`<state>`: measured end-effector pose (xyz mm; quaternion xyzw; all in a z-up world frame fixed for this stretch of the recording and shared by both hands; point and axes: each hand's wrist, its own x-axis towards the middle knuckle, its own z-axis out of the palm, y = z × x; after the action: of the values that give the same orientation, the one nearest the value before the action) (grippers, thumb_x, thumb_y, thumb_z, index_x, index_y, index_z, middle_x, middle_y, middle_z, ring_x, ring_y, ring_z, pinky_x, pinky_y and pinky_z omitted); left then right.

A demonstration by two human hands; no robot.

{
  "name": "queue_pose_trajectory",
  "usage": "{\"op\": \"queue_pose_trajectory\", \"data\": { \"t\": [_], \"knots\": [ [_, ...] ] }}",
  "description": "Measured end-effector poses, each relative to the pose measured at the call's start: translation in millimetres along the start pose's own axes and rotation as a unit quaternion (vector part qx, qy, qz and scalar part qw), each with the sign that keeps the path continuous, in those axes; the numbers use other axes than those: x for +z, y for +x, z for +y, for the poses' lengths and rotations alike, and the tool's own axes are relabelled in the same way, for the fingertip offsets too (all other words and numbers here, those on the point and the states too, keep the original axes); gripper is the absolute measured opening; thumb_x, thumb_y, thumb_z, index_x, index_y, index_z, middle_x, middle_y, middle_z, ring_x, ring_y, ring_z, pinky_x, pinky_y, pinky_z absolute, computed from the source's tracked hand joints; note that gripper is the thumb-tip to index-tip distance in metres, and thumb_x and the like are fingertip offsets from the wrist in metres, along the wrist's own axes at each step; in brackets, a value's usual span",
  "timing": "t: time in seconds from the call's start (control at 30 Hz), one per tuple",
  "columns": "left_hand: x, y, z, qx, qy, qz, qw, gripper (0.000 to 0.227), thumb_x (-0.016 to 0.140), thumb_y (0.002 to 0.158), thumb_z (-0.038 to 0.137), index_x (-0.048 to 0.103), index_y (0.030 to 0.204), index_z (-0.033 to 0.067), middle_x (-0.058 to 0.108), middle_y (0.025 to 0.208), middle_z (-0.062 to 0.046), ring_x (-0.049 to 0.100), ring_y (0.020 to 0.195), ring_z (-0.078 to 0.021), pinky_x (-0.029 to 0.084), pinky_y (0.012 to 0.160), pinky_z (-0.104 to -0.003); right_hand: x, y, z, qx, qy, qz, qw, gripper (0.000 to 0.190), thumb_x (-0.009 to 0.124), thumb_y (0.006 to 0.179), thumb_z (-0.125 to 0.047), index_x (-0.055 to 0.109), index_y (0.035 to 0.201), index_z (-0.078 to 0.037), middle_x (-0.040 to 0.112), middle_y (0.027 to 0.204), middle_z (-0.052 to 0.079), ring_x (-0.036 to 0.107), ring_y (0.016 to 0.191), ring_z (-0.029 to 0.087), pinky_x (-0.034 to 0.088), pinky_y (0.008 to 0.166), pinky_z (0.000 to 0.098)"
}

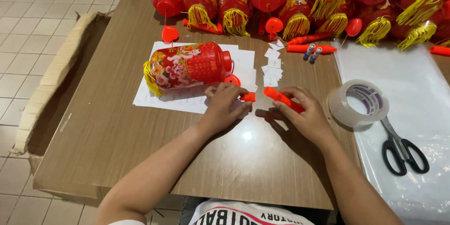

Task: Assembling a decorative red lantern by attaching a handle and testing the light and sound features.

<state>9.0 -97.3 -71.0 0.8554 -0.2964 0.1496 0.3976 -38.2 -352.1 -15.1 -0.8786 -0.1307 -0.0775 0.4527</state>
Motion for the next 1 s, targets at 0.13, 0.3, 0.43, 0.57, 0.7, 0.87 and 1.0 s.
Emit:
{"op": "queue_pose_trajectory", "data": {
  "t": [0.13, 0.3, 0.43, 0.57, 0.7, 0.87, 1.0],
  "knots": [
    [16, -11, -13, 0.012, 0.007, 0.016, 1.000, 0.050, 0.069, 0.096, 0.045, 0.058, 0.135, 0.0153, 0.061, 0.122, -0.006, 0.051, 0.116, -0.0263, 0.023, 0.098, -0.050, 9, -4, 18, 0.030, 0.132, 0.013, 0.991, 0.033, 0.080, 0.091, -0.021, 0.072, 0.122, -0.013, 0.053, 0.105, 0.008, 0.048, 0.101, 0.018, 0.050, 0.090, 0.0323],
    [-3, -16, 41, 0.044, -0.094, -0.052, 0.993, 0.061, 0.077, 0.089, 0.037, 0.053, 0.137, 0.0071, 0.065, 0.121, -0.014, 0.058, 0.117, -0.0312, 0.021, 0.104, -0.052, 18, -13, -19, -0.005, 0.223, -0.063, 0.973, 0.037, 0.077, 0.090, -0.013, 0.072, 0.127, -0.010, 0.050, 0.095, 0.002, 0.047, 0.091, 0.013, 0.046, 0.084, 0.0280],
    [-9, -18, 56, -0.039, -0.140, -0.119, 0.982, 0.047, 0.062, 0.097, 0.020, 0.048, 0.139, 0.0046, 0.067, 0.109, -0.018, 0.059, 0.104, -0.0371, 0.045, 0.095, -0.047, 19, -15, -50, -0.023, 0.215, -0.122, 0.969, 0.046, 0.082, 0.085, -0.013, 0.069, 0.128, -0.008, 0.067, 0.086, 0.004, 0.059, 0.078, 0.015, 0.051, 0.078, 0.0344],
    [-9, -18, 48, -0.102, -0.246, -0.099, 0.959, 0.041, 0.053, 0.104, 0.025, 0.046, 0.138, 0.0023, 0.068, 0.091, -0.017, 0.072, 0.075, -0.0301, 0.062, 0.068, -0.043, -14, 9, -37, 0.026, 0.185, -0.075, 0.980, 0.069, 0.084, 0.080, -0.015, 0.054, 0.141, -0.014, 0.070, 0.108, 0.009, 0.062, 0.092, 0.015, 0.050, 0.084, 0.0309],
    [-17, -15, 53, -0.152, -0.282, -0.100, 0.942, 0.034, 0.052, 0.103, 0.025, 0.045, 0.130, 0.0068, 0.065, 0.087, -0.013, 0.069, 0.070, -0.0259, 0.058, 0.060, -0.039, -57, 68, -22, 0.078, -0.030, 0.079, 0.993, 0.027, 0.068, 0.103, -0.018, 0.058, 0.127, -0.011, 0.059, 0.116, 0.008, 0.057, 0.096, 0.018, 0.050, 0.082, 0.0327],
    [-22, -14, 54, -0.189, -0.297, -0.114, 0.929, 0.035, 0.048, 0.102, 0.031, 0.042, 0.130, 0.0101, 0.062, 0.090, -0.008, 0.070, 0.075, -0.0211, 0.056, 0.059, -0.034, -74, 127, 41, 0.157, -0.231, 0.035, 0.959, 0.048, 0.068, 0.101, -0.032, 0.055, 0.143, -0.012, 0.047, 0.135, 0.022, 0.051, 0.120, 0.042, 0.043, 0.094, 0.0530],
    [-25, -13, 52, -0.175, -0.269, -0.116, 0.940, 0.031, 0.046, 0.103, 0.033, 0.043, 0.124, 0.0105, 0.062, 0.087, -0.009, 0.070, 0.070, -0.0224, 0.056, 0.052, -0.034, -71, 153, 81, 0.172, -0.243, -0.007, 0.955, 0.049, 0.073, 0.097, -0.030, 0.060, 0.141, -0.013, 0.059, 0.128, 0.019, 0.056, 0.112, 0.039, 0.044, 0.090, 0.0502]
  ]
}}
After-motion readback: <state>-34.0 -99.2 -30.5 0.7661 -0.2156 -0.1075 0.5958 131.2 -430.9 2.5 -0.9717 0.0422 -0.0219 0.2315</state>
